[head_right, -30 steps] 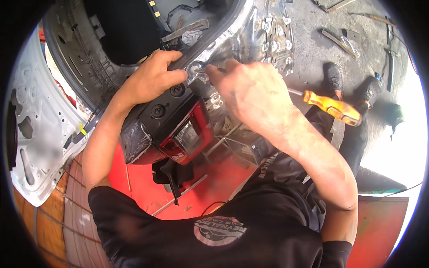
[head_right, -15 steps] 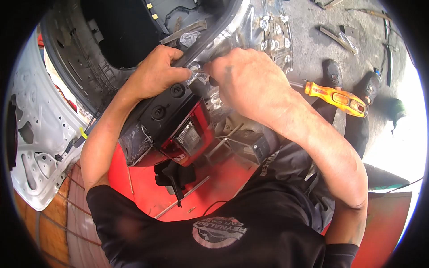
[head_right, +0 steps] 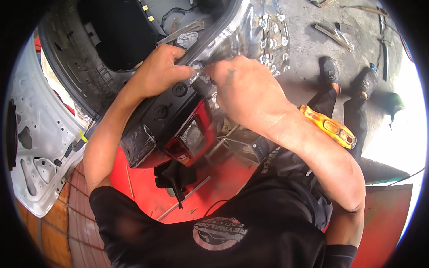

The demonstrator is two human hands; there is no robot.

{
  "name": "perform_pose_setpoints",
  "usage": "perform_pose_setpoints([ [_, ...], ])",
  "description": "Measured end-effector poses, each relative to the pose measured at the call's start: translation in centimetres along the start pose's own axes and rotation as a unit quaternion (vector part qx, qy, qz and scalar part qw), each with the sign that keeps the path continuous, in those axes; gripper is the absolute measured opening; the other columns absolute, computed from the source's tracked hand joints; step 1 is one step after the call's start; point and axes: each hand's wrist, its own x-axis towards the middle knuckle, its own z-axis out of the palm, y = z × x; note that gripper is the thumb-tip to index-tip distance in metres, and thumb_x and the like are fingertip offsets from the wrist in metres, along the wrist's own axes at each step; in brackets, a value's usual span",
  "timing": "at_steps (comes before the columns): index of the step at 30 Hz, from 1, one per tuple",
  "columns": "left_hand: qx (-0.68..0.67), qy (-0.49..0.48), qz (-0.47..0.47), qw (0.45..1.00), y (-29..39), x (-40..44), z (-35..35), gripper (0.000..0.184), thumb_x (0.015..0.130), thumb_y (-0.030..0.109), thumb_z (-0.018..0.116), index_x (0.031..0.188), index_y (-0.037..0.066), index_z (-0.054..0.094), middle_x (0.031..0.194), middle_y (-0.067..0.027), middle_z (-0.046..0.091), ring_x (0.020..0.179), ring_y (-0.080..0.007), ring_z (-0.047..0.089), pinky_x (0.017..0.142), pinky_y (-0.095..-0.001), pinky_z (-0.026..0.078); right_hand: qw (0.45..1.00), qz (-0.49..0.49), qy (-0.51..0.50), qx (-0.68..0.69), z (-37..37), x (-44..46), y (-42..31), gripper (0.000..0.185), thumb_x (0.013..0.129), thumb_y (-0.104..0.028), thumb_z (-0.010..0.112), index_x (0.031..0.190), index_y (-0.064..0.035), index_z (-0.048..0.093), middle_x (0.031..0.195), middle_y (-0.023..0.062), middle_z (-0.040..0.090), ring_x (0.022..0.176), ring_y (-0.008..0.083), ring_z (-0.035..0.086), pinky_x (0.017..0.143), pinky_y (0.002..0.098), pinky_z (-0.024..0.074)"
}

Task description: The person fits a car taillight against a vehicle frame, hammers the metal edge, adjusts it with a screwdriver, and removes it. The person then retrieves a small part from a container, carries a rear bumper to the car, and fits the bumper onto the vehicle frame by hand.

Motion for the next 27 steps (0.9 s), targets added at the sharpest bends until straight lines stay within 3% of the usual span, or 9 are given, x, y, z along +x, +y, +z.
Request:
perform_pose_setpoints([
  [5,-0.015,0.008,0.023,1.000,-0.3,0.2,0.3,0.029,0.075,0.019,0.068,0.072,-0.008,0.061,0.060,-0.0058,0.050,0.058,-0.0108,0.048,0.053,-0.0341,0.039,0.994,0.052,-0.005,-0.095,0.3,-0.4,-2.6,0.020,0.081,-0.004,0.065,0.098,-0.0046,0.073,0.081,0.0223,0.071,0.081,0.0392,0.072,0.076,0.0463,0.0588],
  [14,0.024,0.026,0.037,0.999,0.5,0.3,0.1,0.033,0.073,0.021,0.071,0.072,-0.011,0.060,0.061,-0.0220,0.056,0.059,-0.0237,0.058,0.058,-0.0425,0.045,0.967,0.079,0.036,-0.239,1.7,-0.6,-6.3,0.008,0.082,-0.007,0.066,0.083,-0.0003,0.071,0.078,0.0215,0.071,0.075,0.0377,0.073,0.069,0.0448,0.0598],
  [20,-0.003,0.019,0.054,0.998,0.2,0.4,0.1,0.032,0.073,0.021,0.070,0.070,-0.009,0.058,0.060,-0.0148,0.050,0.061,-0.0161,0.051,0.055,-0.0393,0.041,0.968,0.070,0.086,-0.224,2.7,-1.0,-5.7,0.009,0.083,-0.007,0.063,0.082,-0.0027,0.071,0.074,0.0204,0.070,0.072,0.0376,0.072,0.067,0.0454,0.0592],
  [24,-0.046,-0.030,0.034,0.998,-0.3,0.6,-0.4,0.024,0.075,0.017,0.067,0.071,-0.005,0.059,0.063,-0.0040,0.050,0.062,-0.0100,0.048,0.054,-0.0327,0.039,0.983,0.051,0.098,-0.147,2.6,-2.1,-3.4,0.015,0.087,-0.010,0.060,0.095,-0.0037,0.071,0.074,0.0205,0.069,0.071,0.0372,0.071,0.066,0.0468,0.0575],
  [27,-0.064,-0.056,0.003,0.996,0.3,0.3,-0.7,0.021,0.077,0.015,0.066,0.077,-0.007,0.065,0.068,-0.0013,0.058,0.064,-0.0088,0.052,0.057,-0.0289,0.043,0.982,0.004,0.189,-0.016,3.0,-3.5,-1.2,0.026,0.087,-0.007,0.061,0.110,-0.0050,0.072,0.077,0.0187,0.069,0.072,0.0380,0.070,0.066,0.0468,0.0566],
])
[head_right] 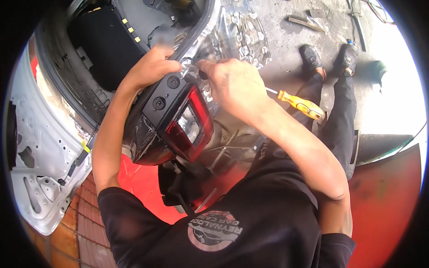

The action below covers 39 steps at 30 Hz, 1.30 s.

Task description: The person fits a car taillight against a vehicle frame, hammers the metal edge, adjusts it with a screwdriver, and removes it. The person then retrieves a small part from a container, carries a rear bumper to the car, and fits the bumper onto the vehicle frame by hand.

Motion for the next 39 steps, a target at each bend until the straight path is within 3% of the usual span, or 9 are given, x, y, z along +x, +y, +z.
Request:
perform_pose_setpoints([
  [3,0.000,0.027,-0.018,0.999,-0.3,0.1,0.4,0.028,0.071,0.019,0.067,0.071,-0.008,0.059,0.064,-0.0077,0.053,0.061,-0.0134,0.051,0.057,-0.0343,0.043,0.995,-0.004,0.015,0.095,2.1,-1.2,2.5,0.035,0.086,-0.004,0.061,0.119,-0.0070,0.071,0.082,0.0179,0.069,0.074,0.0390,0.068,0.066,0.0474,0.0556],
  [9,-0.023,0.024,-0.036,0.999,0.2,0.0,0.7,0.027,0.070,0.018,0.066,0.076,-0.009,0.064,0.064,-0.0055,0.056,0.062,-0.0118,0.052,0.057,-0.0322,0.043,0.991,0.006,0.019,0.136,5.1,-1.5,4.4,0.041,0.084,-0.001,0.060,0.123,-0.0088,0.070,0.086,0.0182,0.068,0.075,0.0398,0.068,0.066,0.0480,0.0549],
  [23,0.068,0.047,-0.042,0.996,1.3,-0.4,0.8,0.028,0.071,0.018,0.068,0.076,-0.009,0.066,0.061,-0.0029,0.054,0.060,-0.0088,0.051,0.053,-0.0308,0.041,0.985,-0.014,0.040,0.166,6.9,-1.2,5.1,0.056,0.074,0.006,0.058,0.127,-0.0091,0.068,0.089,0.0184,0.068,0.077,0.0399,0.068,0.067,0.0467,0.0556],
  [29,0.066,0.043,-0.053,0.995,1.7,-0.4,0.8,0.030,0.075,0.021,0.071,0.077,-0.009,0.067,0.061,-0.0026,0.055,0.060,-0.0076,0.050,0.053,-0.0300,0.040,0.975,-0.003,0.044,0.220,6.9,-0.7,5.1,0.052,0.077,0.005,0.059,0.126,-0.0084,0.067,0.084,0.0209,0.068,0.076,0.0409,0.068,0.067,0.0484,0.0542],
  [36,0.082,0.019,-0.094,0.992,1.7,-0.5,0.4,0.025,0.078,0.021,0.074,0.084,-0.003,0.071,0.069,0.0034,0.058,0.065,-0.0056,0.050,0.059,-0.0254,0.039,0.951,0.012,0.091,0.296,7.3,-2.1,5.1,0.040,0.088,0.001,0.063,0.129,-0.0031,0.065,0.083,0.0230,0.066,0.073,0.0401,0.067,0.066,0.0449,0.0528],
  [39,0.085,0.026,-0.098,0.991,0.8,-0.1,0.5,0.024,0.080,0.022,0.075,0.083,-0.002,0.072,0.068,0.0042,0.057,0.064,-0.0047,0.048,0.058,-0.0249,0.037,0.953,0.027,0.034,0.300,6.6,-1.8,5.1,0.038,0.095,0.002,0.057,0.132,-0.0004,0.061,0.087,0.0254,0.066,0.079,0.0418,0.066,0.070,0.0443,0.0521],
])
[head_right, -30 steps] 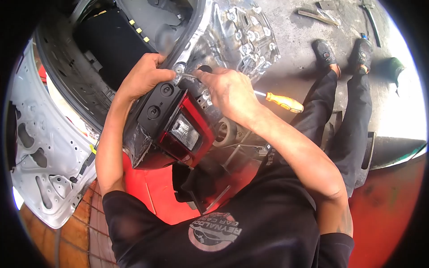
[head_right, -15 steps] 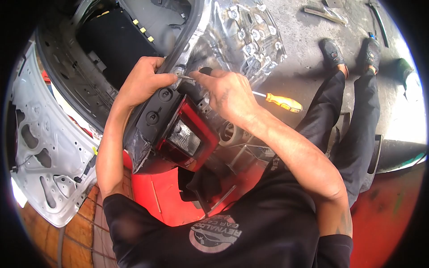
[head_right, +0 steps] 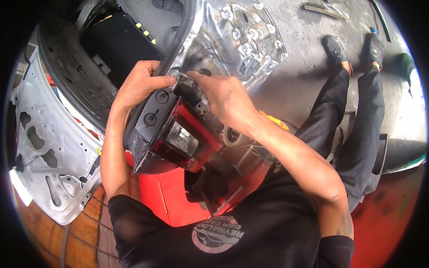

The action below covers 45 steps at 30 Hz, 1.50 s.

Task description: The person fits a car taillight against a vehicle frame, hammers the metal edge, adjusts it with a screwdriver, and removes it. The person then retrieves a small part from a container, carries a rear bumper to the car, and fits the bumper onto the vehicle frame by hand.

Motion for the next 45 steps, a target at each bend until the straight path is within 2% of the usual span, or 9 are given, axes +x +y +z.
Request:
perform_pose_setpoints([
  [6,0.033,0.017,0.007,0.999,0.1,0.0,0.1,0.025,0.081,0.024,0.075,0.081,-0.001,0.071,0.065,0.0044,0.055,0.061,-0.0046,0.046,0.055,-0.0265,0.035,0.999,-0.031,0.022,-0.022,1.4,0.0,-0.4,0.056,0.083,0.013,0.055,0.137,-0.0008,0.059,0.075,0.0224,0.059,0.068,0.0383,0.062,0.065,0.0457,0.0493],
  [9,0.036,0.038,0.036,0.998,0.4,-0.1,0.2,0.041,0.076,0.027,0.077,0.064,-0.005,0.054,0.057,-0.0018,0.041,0.058,-0.0083,0.042,0.050,-0.0344,0.036,0.999,-0.008,0.014,-0.027,2.1,-0.6,-0.9,0.059,0.081,0.006,0.058,0.139,-0.0011,0.056,0.080,0.0195,0.064,0.073,0.0390,0.064,0.068,0.0468,0.0513],
  [18,0.013,0.021,0.045,0.999,0.0,0.2,0.0,0.033,0.079,0.024,0.074,0.070,-0.006,0.062,0.058,-0.0011,0.047,0.059,-0.0072,0.045,0.051,-0.0316,0.037,0.993,-0.014,0.030,-0.111,3.4,-1.0,-1.5,0.065,0.078,0.004,0.058,0.143,-0.0023,0.054,0.079,0.0167,0.061,0.072,0.0380,0.064,0.065,0.0465,0.0523],
  [21,-0.038,-0.023,0.013,0.999,0.2,0.0,-0.2,0.022,0.082,0.018,0.072,0.085,-0.003,0.070,0.071,0.0033,0.060,0.064,-0.0044,0.051,0.057,-0.0239,0.039,0.991,0.000,0.004,-0.132,2.6,-0.8,-2.1,0.063,0.080,0.003,0.058,0.142,-0.0036,0.055,0.081,0.0167,0.063,0.072,0.0389,0.064,0.066,0.0476,0.0529],
  [24,-0.145,-0.035,0.019,0.989,0.2,-0.2,0.1,0.023,0.081,0.018,0.071,0.077,-0.004,0.066,0.069,0.0019,0.058,0.063,-0.0060,0.051,0.056,-0.0260,0.040,0.998,-0.030,0.036,-0.050,2.1,-0.3,-1.4,0.055,0.085,0.007,0.057,0.139,-0.0025,0.056,0.079,0.0204,0.062,0.071,0.0396,0.065,0.065,0.0462,0.0512],
  [30,-0.114,-0.037,0.046,0.992,-0.5,0.2,-0.1,0.018,0.079,0.014,0.066,0.078,-0.004,0.066,0.069,0.0013,0.059,0.064,-0.0063,0.052,0.057,-0.0256,0.041,0.999,-0.030,0.017,-0.026,0.4,-0.8,-0.5,0.049,0.087,0.005,0.058,0.135,-0.0049,0.061,0.076,0.0186,0.062,0.070,0.0364,0.065,0.063,0.0450,0.0499],
  [36,-0.090,-0.050,0.007,0.995,-0.2,0.1,-0.4,0.017,0.080,0.011,0.067,0.088,-0.005,0.069,0.075,0.0019,0.063,0.067,-0.0053,0.053,0.061,-0.0246,0.043,0.993,-0.019,-0.004,-0.115,0.0,-0.7,-2.8,0.049,0.085,0.005,0.059,0.133,-0.0074,0.063,0.074,0.0173,0.062,0.067,0.0363,0.065,0.062,0.0462,0.0507],
  [43,-0.054,0.007,0.048,0.997,0.0,0.0,0.2,0.027,0.073,0.018,0.068,0.074,-0.008,0.062,0.062,-0.0053,0.053,0.060,-0.0121,0.051,0.056,-0.0328,0.042,0.961,-0.005,-0.063,-0.269,-1.3,1.4,-5.0,0.049,0.084,-0.004,0.061,0.132,-0.0130,0.066,0.078,0.0193,0.068,0.070,0.0386,0.068,0.064,0.0470,0.0546],
  [45,-0.039,0.015,0.051,0.998,0.1,-0.1,0.1,0.028,0.073,0.018,0.068,0.074,-0.008,0.061,0.061,-0.0069,0.053,0.060,-0.0133,0.051,0.056,-0.0336,0.043,0.945,0.007,-0.111,-0.309,-2.0,2.4,-6.2,0.039,0.084,-0.007,0.063,0.122,-0.0103,0.068,0.079,0.0196,0.069,0.074,0.0382,0.070,0.066,0.0464,0.0568],
])
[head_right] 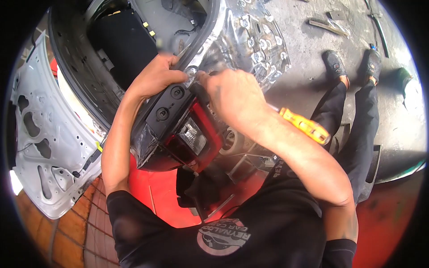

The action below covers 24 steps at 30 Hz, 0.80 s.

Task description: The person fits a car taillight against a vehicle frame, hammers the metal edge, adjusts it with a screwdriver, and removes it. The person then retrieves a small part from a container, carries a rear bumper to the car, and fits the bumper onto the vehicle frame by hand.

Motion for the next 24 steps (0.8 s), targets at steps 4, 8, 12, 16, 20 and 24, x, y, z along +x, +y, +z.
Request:
perform_pose_setpoints([
  [4,-0.025,-0.006,0.008,1.000,-0.5,0.3,0.0,0.029,0.071,0.019,0.068,0.074,-0.008,0.061,0.060,-0.0099,0.052,0.059,-0.0148,0.052,0.056,-0.0348,0.043,0.992,-0.052,-0.036,-0.107,-2.0,1.9,-0.7,0.014,0.084,-0.011,0.063,0.092,-0.0083,0.074,0.077,0.0170,0.071,0.076,0.0355,0.073,0.069,0.0448,0.0591],
  [8,-0.027,0.007,0.051,0.998,-1.3,0.9,0.2,0.030,0.068,0.020,0.069,0.070,-0.008,0.059,0.059,-0.0115,0.050,0.057,-0.0157,0.052,0.053,-0.0365,0.042,0.977,-0.103,-0.038,-0.184,-2.9,3.0,-2.2,0.014,0.084,-0.011,0.062,0.084,-0.0075,0.075,0.077,0.0155,0.071,0.077,0.0334,0.073,0.070,0.0436,0.0597],
  [12,-0.029,-0.017,0.088,0.996,-1.6,1.1,-0.1,0.017,0.074,0.010,0.068,0.068,-0.003,0.059,0.061,0.0011,0.051,0.056,-0.0069,0.047,0.049,-0.0288,0.036,0.970,-0.102,-0.080,-0.204,-4.1,3.9,-3.6,0.016,0.085,-0.009,0.060,0.086,-0.0053,0.075,0.079,0.0153,0.072,0.081,0.0341,0.073,0.075,0.0426,0.0593],
  [16,-0.051,-0.007,0.094,0.994,-2.2,1.4,0.4,0.018,0.074,0.010,0.068,0.066,-0.002,0.058,0.060,0.0009,0.051,0.055,-0.0076,0.047,0.048,-0.0292,0.035,0.981,-0.083,-0.055,-0.166,-2.9,3.9,-2.2,0.012,0.084,-0.010,0.062,0.085,-0.0032,0.072,0.080,0.0192,0.072,0.083,0.0362,0.073,0.076,0.0437,0.0586],
  [20,-0.064,-0.008,0.079,0.995,-1.4,0.9,0.3,0.019,0.074,0.011,0.069,0.067,-0.003,0.059,0.060,0.0002,0.051,0.056,-0.0087,0.048,0.050,-0.0307,0.036,0.989,-0.031,-0.032,-0.138,-1.7,3.0,-2.4,0.010,0.081,-0.011,0.065,0.084,-0.0021,0.070,0.079,0.0211,0.071,0.079,0.0364,0.073,0.072,0.0450,0.0586],
  [24,-0.056,0.001,0.084,0.995,-1.8,1.2,0.5,0.019,0.074,0.012,0.070,0.069,-0.004,0.060,0.063,-0.0019,0.053,0.060,-0.0099,0.050,0.052,-0.0325,0.038,0.984,0.020,-0.021,-0.174,-0.3,1.6,-4.2,0.008,0.081,-0.009,0.066,0.082,-0.0018,0.069,0.078,0.0204,0.071,0.074,0.0337,0.074,0.067,0.0418,0.0597],
])
